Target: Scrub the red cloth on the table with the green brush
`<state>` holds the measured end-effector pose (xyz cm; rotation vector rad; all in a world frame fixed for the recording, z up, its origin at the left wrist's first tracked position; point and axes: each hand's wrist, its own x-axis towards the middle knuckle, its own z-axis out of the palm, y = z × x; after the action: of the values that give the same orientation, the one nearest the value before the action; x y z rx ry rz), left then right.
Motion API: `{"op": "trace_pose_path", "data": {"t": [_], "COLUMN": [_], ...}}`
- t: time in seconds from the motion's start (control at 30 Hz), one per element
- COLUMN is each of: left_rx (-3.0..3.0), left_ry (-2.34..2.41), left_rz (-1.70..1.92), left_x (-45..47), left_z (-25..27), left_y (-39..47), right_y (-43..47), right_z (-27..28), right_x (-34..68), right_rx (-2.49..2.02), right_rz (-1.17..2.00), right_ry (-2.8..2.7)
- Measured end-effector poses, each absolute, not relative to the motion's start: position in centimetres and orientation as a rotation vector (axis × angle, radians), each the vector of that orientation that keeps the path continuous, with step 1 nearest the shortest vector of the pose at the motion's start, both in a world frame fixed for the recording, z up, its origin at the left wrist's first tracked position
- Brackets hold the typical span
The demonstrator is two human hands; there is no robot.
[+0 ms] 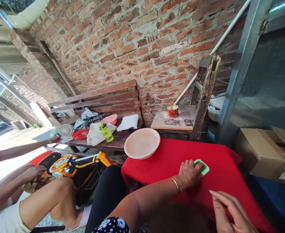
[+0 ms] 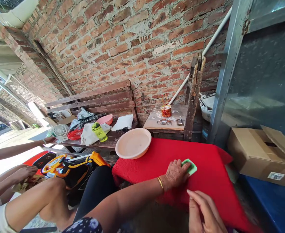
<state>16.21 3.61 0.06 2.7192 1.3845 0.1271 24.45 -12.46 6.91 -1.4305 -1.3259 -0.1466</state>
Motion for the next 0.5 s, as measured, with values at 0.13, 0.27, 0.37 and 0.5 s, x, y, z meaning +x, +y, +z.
{"op": "trace_pose_path", "data": {"t": [0.13,0.27,0.37,0.5], "left_rx": [2.783,2.491,2.233,2.103], "left_ry": [1.157,1.622,1.966,2.108], "left_rz": [0.143,0.217,0.196,0.151], "left_x": [17.9,14.5,11.6,11.7], "left_z": [-0.3,1.5,2.9,3.6], "left_y": [3.6,8.6,12.3,13.9], "right_y": [-12.7,-12.8,-12.5,-12.2], "right_z": [7.3,7.0,6.8,6.8], "right_x": [24.8,25.1,25.1,24.8], "right_rx": [-1.386,-1.380,-1.312,-1.244], "right_rz": [-0.177,-0.180,-0.158,-0.145], "right_ry": [-1.361,-1.399,-1.437,-1.440]}}
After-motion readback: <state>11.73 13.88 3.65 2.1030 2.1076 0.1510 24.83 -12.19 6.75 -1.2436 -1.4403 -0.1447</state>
